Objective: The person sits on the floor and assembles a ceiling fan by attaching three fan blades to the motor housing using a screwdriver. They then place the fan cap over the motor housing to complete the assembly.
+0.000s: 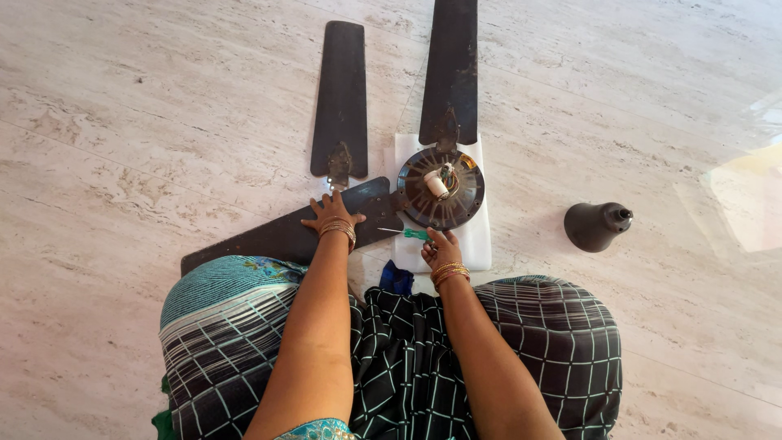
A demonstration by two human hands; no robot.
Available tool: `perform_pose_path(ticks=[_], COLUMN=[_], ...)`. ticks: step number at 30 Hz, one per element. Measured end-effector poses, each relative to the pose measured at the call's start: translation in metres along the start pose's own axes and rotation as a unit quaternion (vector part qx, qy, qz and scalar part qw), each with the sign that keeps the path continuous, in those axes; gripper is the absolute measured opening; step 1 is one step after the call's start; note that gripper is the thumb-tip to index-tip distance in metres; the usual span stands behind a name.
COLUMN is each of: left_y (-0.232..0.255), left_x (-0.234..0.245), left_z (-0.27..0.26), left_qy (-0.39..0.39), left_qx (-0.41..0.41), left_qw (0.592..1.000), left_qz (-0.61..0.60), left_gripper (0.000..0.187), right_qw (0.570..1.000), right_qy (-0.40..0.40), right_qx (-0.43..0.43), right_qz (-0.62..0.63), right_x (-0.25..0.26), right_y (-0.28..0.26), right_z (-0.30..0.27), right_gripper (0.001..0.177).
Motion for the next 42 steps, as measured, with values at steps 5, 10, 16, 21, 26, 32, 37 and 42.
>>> perform_pose_path(ticks=[5,10,16,21,26,32,37,42], left_y=[-0.001,-0.001,-0.002,-0.003,-0.003,-0.002,0.001,0.023], left_x=[-0.001,-0.003,-0.008,-0.009,-0.008,-0.005,-0.005,0.007], left_z=[0.003,0.002,0.001,-0.002,-0.005,-0.012,-0.011,-0.015], left_qy=[-0.004,-0.009,-0.009,0.001,0.004,0.012,0.006,0.071], left_qx=[0.003,0.012,0.023,0.034,0.032,0.028,0.026,-0.040], left_qw=[1.000,1.000,1.000,0.999,0.999,1.000,1.000,0.997], left_qz=[-0.002,-0.007,-0.005,-0.004,-0.006,-0.005,-0.002,-0.016], left_gripper=[0.111,0.111,0.104,0.105,0.106,0.105,0.110,0.107], right_qw=[1.000,1.000,1.000,1.000,1.000,0.995,0.985,0.957], right_qy=[-0.001,-0.018,0.005,0.005,0.013,-0.044,-0.081,-0.077], right_qx=[0.005,0.006,0.003,0.000,0.001,-0.006,0.064,0.203], right_qz=[-0.006,-0.005,0.000,0.006,-0.001,-0.093,-0.135,-0.190], right_x=[0.000,-0.003,0.000,-0.002,0.000,-0.013,-0.022,-0.026], right_y=[0.001,0.000,0.004,0.006,0.004,0.010,0.008,-0.022], right_z=[-0.003,-0.002,0.003,0.004,0.001,-0.007,-0.010,-0.015], right_gripper=[0.076,0.071,0.071,0.074,0.062,0.025,0.025,0.028])
Point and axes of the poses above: each hand's wrist, its own z-axis towards the middle knuckle, its own x-axis out of the back of the hand, y = z × x, the point moved 4 cm from there along z, towards the middle knuckle, and after that the axes turned 2 degrees about y, right-handed, at the moved point
